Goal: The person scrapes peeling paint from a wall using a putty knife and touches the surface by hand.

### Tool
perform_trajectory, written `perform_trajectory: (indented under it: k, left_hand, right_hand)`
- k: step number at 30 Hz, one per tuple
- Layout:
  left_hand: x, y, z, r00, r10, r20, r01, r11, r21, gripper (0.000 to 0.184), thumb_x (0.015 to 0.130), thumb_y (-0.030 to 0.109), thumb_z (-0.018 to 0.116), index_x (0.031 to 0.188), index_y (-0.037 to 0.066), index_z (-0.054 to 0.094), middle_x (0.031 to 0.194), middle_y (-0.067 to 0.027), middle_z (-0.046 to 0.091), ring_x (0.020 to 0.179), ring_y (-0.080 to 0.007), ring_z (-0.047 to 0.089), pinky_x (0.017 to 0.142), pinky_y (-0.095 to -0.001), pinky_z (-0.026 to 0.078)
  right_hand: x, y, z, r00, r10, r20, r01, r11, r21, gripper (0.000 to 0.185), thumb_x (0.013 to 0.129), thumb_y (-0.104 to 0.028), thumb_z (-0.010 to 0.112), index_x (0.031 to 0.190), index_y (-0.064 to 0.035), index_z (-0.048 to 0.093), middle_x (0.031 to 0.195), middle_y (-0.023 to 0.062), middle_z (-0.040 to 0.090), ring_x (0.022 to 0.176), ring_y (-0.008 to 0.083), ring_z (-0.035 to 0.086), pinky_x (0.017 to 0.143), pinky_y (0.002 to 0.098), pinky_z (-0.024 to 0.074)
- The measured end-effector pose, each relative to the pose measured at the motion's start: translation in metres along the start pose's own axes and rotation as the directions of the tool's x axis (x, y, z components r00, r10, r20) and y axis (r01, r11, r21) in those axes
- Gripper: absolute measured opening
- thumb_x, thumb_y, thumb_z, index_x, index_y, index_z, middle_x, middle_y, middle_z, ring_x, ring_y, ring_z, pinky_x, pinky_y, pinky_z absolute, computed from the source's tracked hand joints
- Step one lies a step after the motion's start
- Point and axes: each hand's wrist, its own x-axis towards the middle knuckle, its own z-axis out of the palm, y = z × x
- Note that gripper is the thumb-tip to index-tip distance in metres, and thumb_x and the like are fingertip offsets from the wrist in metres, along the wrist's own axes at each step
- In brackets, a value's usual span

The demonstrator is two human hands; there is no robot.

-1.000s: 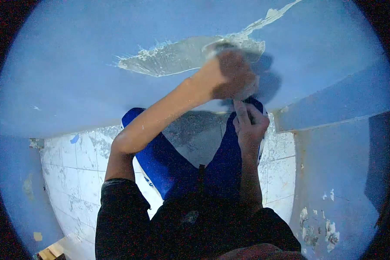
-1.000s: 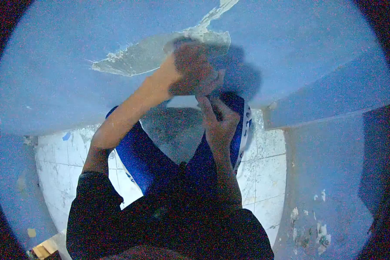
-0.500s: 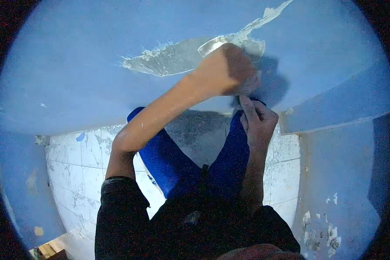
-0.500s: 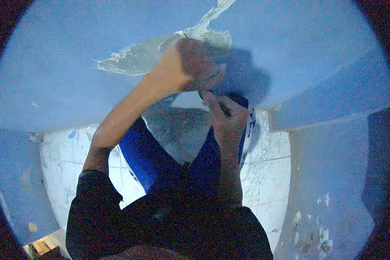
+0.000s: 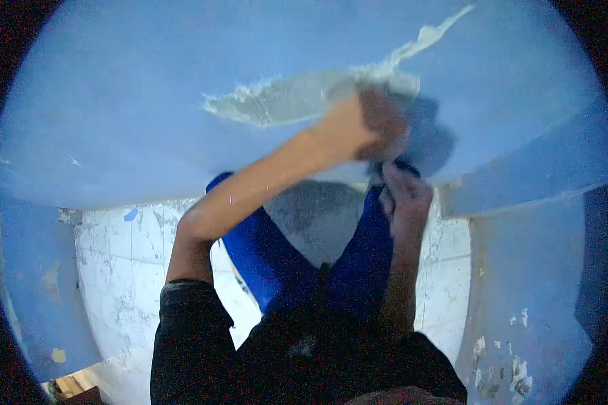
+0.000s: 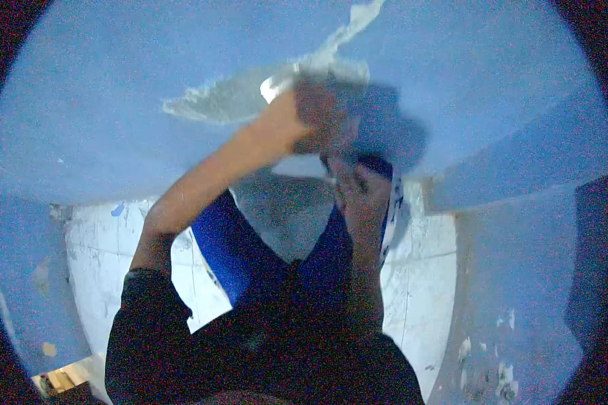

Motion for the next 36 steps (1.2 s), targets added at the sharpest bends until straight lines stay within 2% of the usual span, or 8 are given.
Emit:
perform_trajectory:
  k: [7, 14, 17, 20, 23, 26, 32, 36]
  left_hand:
    - [0.002, 0.002, 0.006, 0.998, -0.058, 0.020, 0.054, 0.987, 0.149, 0.015, 0.065, 0.021, 0.061, 0.061, 0.007, 0.059, 0.059, -0.0102, 0.056, 0.057, -0.0292, 0.059, 0.056, -0.0401, 0.049]
    - [-0.003, 0.015, 0.005, 0.984, -0.178, -0.025, 0.175, 0.978, -0.112, 0.015, 0.066, 0.018, 0.064, 0.058, 0.006, 0.057, 0.055, -0.0104, 0.054, 0.053, -0.0297, 0.058, 0.051, -0.0395, 0.048]
    - [0.004, -0.002, -0.004, 0.995, 0.057, -0.084, -0.056, 0.998, 0.008, 0.016, 0.068, 0.017, 0.066, 0.058, 0.007, 0.057, 0.055, -0.0102, 0.054, 0.053, -0.0302, 0.057, 0.049, -0.0405, 0.046]
    - [0.004, 0.011, 0.004, 0.989, -0.110, -0.098, 0.119, 0.989, 0.090, 0.016, 0.068, 0.018, 0.066, 0.060, 0.007, 0.058, 0.057, -0.0105, 0.054, 0.053, -0.0308, 0.056, 0.048, -0.0413, 0.045]
    - [-0.005, 0.009, 0.002, 0.987, -0.150, 0.058, 0.156, 0.981, -0.115, 0.016, 0.069, 0.020, 0.065, 0.062, 0.006, 0.058, 0.058, -0.0113, 0.055, 0.053, -0.0314, 0.056, 0.048, -0.0421, 0.046]
    - [0.010, 0.005, -0.003, 0.995, -0.096, 0.030, 0.092, 0.990, 0.107, 0.019, 0.070, 0.021, 0.063, 0.060, 0.006, 0.058, 0.057, -0.0123, 0.055, 0.053, -0.0324, 0.057, 0.049, -0.0427, 0.047]
    - [-0.006, 0.006, 0.012, 0.991, -0.121, 0.052, 0.119, 0.992, 0.038, 0.017, 0.067, 0.020, 0.061, 0.060, 0.005, 0.059, 0.061, -0.0140, 0.058, 0.057, -0.0321, 0.059, 0.054, -0.0422, 0.050]
    - [0.010, 0.011, -0.007, 0.943, -0.186, 0.277, 0.157, 0.980, 0.123, 0.014, 0.067, 0.018, 0.060, 0.065, 0.005, 0.061, 0.066, -0.0142, 0.060, 0.063, -0.0304, 0.061, 0.060, -0.0417, 0.051]
  right_hand:
    - [0.001, 0.004, -0.001, 0.998, 0.053, -0.027, -0.051, 0.996, 0.069, 0.029, 0.086, -0.027, 0.067, 0.075, 0.0000, 0.067, 0.050, -0.0010, 0.051, 0.037, 0.0039, 0.037, 0.035, 0.0201, 0.0214]
    - [0.000, 0.013, -0.010, 0.999, 0.015, 0.045, -0.014, 0.999, -0.030, 0.030, 0.087, -0.026, 0.067, 0.072, 0.0008, 0.066, 0.050, -0.0005, 0.050, 0.039, 0.0041, 0.037, 0.036, 0.0203, 0.0224]
    - [0.006, -0.006, -0.001, 1.000, -0.015, 0.014, 0.015, 0.999, 0.042, 0.030, 0.087, -0.025, 0.066, 0.069, -0.0006, 0.066, 0.049, -0.0010, 0.049, 0.038, 0.0042, 0.036, 0.036, 0.0206, 0.0222]
    - [0.005, 0.000, -0.003, 0.999, -0.051, 0.014, 0.051, 0.999, -0.005, 0.029, 0.087, -0.024, 0.066, 0.067, -0.0018, 0.065, 0.050, -0.0010, 0.049, 0.038, 0.0041, 0.037, 0.035, 0.0213, 0.0213]
    - [0.001, 0.015, -0.001, 0.999, -0.042, 0.027, 0.042, 0.999, 0.006, 0.027, 0.086, -0.023, 0.067, 0.068, -0.0030, 0.064, 0.051, -0.0009, 0.050, 0.039, 0.0041, 0.039, 0.035, 0.0217, 0.0214]
    - [0.009, 0.000, 0.001, 0.998, -0.062, 0.012, 0.061, 0.996, 0.069, 0.027, 0.086, -0.023, 0.068, 0.070, -0.0024, 0.065, 0.051, -0.0011, 0.050, 0.039, 0.0044, 0.040, 0.035, 0.0201, 0.0231]
    - [0.001, 0.014, 0.005, 0.999, 0.029, -0.035, -0.027, 0.997, 0.073, 0.027, 0.087, -0.022, 0.066, 0.071, -0.0007, 0.065, 0.051, 0.0000, 0.050, 0.039, 0.0046, 0.038, 0.036, 0.0209, 0.0226]
    - [0.009, 0.003, -0.001, 1.000, -0.027, 0.006, 0.026, 0.998, 0.058, 0.027, 0.087, -0.022, 0.066, 0.072, 0.0009, 0.066, 0.053, 0.0017, 0.053, 0.039, 0.0050, 0.038, 0.034, 0.0216, 0.0228]
